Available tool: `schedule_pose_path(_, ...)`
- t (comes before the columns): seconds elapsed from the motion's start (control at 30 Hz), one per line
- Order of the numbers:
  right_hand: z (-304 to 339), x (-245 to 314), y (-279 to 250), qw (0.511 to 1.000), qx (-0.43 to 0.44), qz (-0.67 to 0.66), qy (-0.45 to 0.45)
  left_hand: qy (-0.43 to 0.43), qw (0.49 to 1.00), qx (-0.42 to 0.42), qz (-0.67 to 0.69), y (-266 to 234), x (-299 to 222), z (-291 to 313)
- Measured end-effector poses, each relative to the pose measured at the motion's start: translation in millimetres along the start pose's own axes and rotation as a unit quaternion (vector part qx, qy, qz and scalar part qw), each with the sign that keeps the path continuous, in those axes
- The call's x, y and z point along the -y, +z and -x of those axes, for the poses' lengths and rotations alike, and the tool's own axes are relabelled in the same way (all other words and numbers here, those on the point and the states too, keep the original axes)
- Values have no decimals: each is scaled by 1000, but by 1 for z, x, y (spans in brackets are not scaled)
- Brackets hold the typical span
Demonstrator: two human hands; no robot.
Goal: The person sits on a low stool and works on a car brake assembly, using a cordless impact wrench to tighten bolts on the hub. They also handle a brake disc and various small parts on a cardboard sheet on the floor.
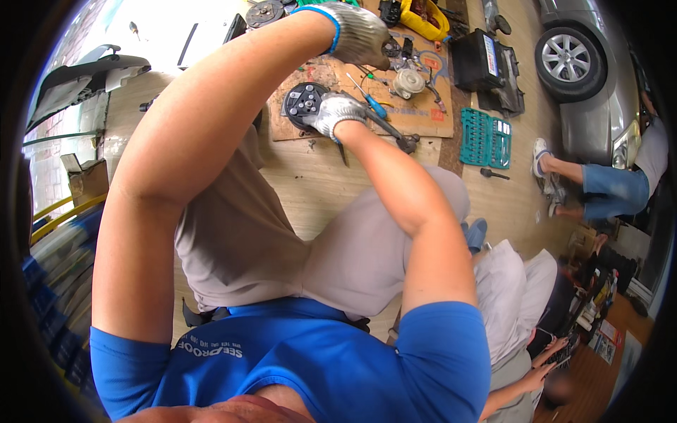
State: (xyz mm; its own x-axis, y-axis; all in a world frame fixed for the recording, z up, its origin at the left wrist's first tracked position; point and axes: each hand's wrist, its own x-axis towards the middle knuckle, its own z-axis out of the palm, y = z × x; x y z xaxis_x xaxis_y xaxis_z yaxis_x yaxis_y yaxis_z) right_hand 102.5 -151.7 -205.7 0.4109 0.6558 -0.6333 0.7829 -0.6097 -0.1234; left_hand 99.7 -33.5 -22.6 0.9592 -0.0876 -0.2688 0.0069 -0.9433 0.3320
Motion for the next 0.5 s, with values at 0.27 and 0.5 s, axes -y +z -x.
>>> schedule_pose_path(0.27,61,8,37,975,123,9,-183,0,1000,9,1,5,-11,-12)
schedule_pose_path(0.5,55,20,20,970,50,97,-216,-5,998,-4,-56,16,-30,-17)
